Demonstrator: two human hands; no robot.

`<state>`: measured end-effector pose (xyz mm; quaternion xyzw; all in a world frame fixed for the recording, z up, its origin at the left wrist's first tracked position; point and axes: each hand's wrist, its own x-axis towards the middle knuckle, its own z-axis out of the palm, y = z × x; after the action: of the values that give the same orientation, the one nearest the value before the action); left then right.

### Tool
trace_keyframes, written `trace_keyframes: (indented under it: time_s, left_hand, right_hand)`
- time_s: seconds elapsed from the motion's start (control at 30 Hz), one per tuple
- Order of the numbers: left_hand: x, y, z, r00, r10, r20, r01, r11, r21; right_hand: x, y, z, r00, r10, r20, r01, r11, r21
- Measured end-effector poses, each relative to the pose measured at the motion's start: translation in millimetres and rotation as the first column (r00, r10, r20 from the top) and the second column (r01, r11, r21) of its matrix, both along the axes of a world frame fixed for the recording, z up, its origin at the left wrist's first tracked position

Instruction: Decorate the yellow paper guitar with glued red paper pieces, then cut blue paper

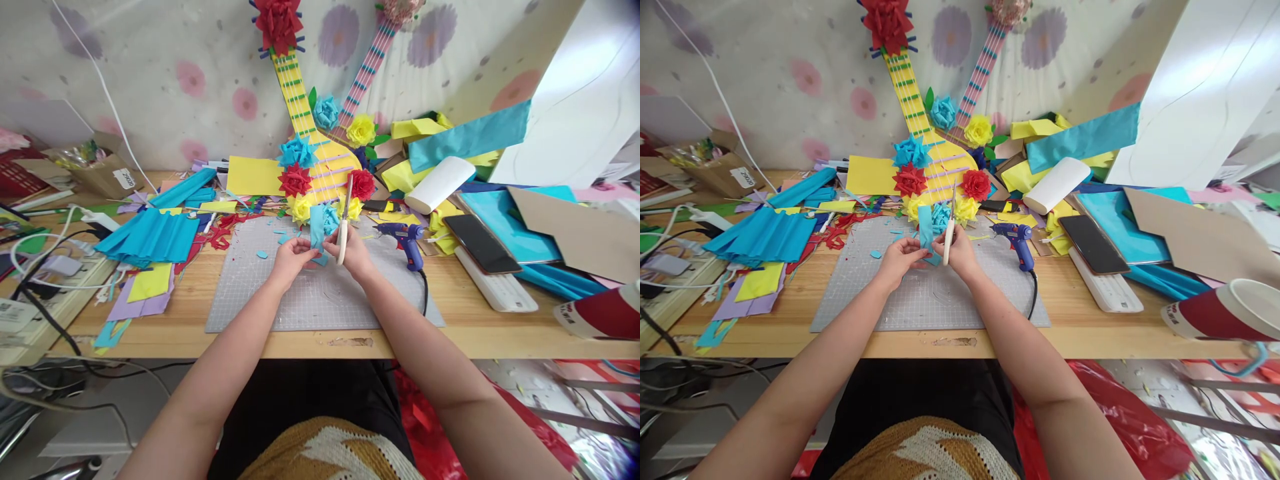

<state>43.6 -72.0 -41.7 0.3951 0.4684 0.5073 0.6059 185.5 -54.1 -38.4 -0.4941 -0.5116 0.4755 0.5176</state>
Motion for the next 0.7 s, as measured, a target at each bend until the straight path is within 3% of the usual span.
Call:
trace_keyframes:
  time_s: [0.3,0.7]
  left_hand:
    - [4.0,-1.4,1.9,1.000,0.030,0.003,-0.030,0.999,-0.038]
    - [0.6,0.4,1.2,0.996,0.073,-0.045,-0.072,0.997,0.011]
  right_hand:
    - [-2.6,-2.5,2.1,0.996,0.003,0.090,-0.001,1.000,-0.015]
    - [-1.3,-1.7,1.2,0.986,-0.002,0.168,0.001,1.000,0.005]
